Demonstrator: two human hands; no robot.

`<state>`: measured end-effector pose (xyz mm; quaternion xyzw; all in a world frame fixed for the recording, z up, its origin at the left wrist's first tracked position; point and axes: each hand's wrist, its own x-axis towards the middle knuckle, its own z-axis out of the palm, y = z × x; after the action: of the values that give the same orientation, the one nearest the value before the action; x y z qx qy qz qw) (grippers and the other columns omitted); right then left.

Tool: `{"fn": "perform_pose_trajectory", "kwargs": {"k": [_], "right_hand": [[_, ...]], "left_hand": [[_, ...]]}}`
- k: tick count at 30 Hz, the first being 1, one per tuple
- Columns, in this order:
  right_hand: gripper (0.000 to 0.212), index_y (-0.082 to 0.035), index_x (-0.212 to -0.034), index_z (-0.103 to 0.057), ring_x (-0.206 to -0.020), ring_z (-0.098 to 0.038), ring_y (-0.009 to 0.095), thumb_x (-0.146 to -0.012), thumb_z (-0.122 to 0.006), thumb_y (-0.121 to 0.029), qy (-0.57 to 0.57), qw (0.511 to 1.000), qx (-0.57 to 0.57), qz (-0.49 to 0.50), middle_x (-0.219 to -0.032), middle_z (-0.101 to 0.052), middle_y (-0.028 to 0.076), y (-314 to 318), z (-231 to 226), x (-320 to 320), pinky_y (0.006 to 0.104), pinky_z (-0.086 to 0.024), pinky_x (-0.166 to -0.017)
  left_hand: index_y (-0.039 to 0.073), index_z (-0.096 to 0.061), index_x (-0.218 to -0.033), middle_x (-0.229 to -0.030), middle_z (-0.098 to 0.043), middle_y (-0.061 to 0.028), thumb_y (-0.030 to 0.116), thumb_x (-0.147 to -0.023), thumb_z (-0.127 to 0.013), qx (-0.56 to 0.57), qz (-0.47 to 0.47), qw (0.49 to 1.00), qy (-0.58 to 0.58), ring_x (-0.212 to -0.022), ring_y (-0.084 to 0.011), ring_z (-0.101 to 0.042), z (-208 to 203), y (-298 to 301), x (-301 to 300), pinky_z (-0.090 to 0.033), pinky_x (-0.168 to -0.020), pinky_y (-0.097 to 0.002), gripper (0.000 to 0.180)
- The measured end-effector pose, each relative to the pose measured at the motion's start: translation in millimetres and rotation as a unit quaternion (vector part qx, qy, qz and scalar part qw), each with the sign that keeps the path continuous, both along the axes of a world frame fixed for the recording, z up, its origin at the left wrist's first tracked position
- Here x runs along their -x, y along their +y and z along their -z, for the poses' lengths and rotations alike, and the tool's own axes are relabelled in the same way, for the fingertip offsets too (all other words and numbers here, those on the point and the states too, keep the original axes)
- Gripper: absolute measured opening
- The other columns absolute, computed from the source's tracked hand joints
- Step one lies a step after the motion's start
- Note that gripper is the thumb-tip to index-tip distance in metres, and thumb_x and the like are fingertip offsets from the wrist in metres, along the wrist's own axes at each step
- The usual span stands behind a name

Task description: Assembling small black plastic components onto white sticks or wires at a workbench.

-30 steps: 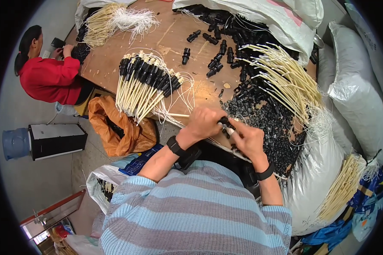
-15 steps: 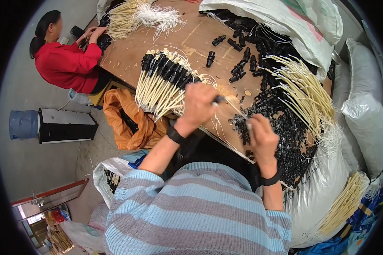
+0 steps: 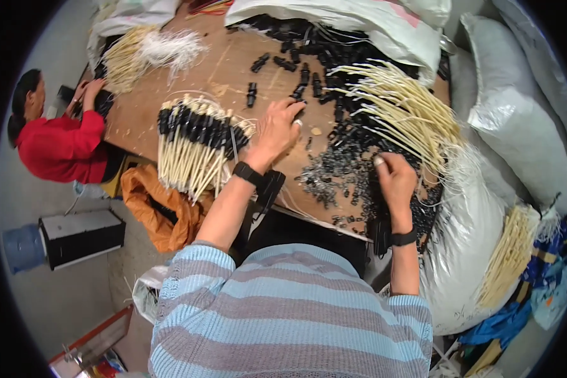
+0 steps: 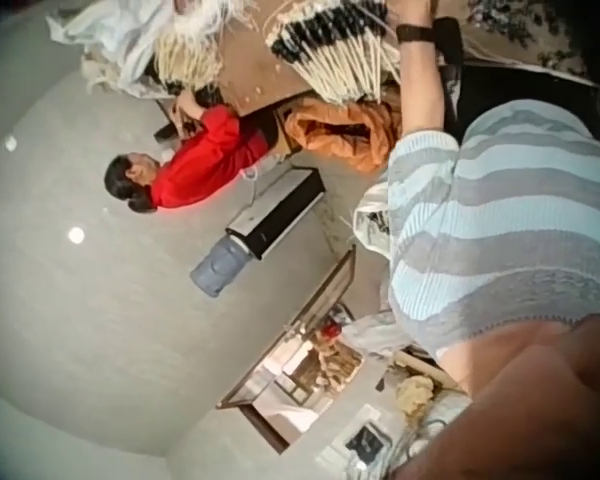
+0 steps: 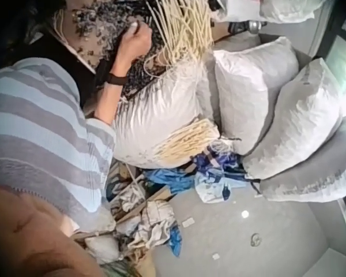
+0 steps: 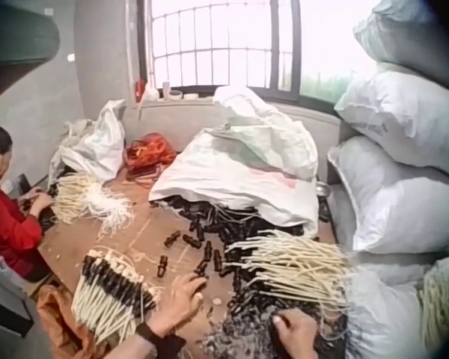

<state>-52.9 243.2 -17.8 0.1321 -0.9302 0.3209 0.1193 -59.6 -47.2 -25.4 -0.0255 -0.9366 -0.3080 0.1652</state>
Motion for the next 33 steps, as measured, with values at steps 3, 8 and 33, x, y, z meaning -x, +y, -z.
{"fn": "perform_pose_trajectory", "kwargs": {"k": [3,8,33], "right_hand": [[0.013,-0.008,-0.091,-0.069,-0.073,-0.063,0.031,-0.080,-0.068,-0.014,0.080,0.981,-0.126,0.127,-0.083,-0.065,0.011,36.2,4.8,26.2,0.0399,-0.049,-0.063],[0.011,-0.007,-0.085,-0.063,-0.074,-0.061,0.035,-0.075,-0.067,-0.010,0.035,0.973,-0.204,0.100,-0.084,-0.062,0.013,57.5,15.2,38.3,0.0440,-0.047,-0.064],[0.054,-0.015,-0.124,-0.062,-0.057,-0.062,0.028,-0.072,-0.076,-0.018,-0.148,0.976,-0.147,-0.055,-0.075,-0.064,0.010,0.8,-27.2,-38.1,0.0368,-0.049,-0.055]], "left_hand": [[0.007,-0.066,-0.089,-0.099,-0.063,-0.0118,0.011,-0.072,-0.065,0.066,-0.029,0.995,-0.071,-0.099,-0.0330,-0.057,14.9,4.4,19.8,-0.047,-0.083,-0.0426,0.018],[0.005,-0.060,-0.077,-0.082,-0.061,-0.0100,0.014,-0.068,-0.070,0.087,-0.023,0.995,-0.048,-0.086,-0.0317,-0.060,19.9,0.7,17.5,-0.047,-0.071,-0.0422,0.016],[0.006,-0.059,-0.103,-0.107,-0.066,-0.0068,0.000,-0.079,-0.059,0.030,0.142,0.989,0.009,-0.094,-0.0284,-0.065,-4.8,32.7,-58.6,-0.041,-0.101,-0.0441,0.025]]}}
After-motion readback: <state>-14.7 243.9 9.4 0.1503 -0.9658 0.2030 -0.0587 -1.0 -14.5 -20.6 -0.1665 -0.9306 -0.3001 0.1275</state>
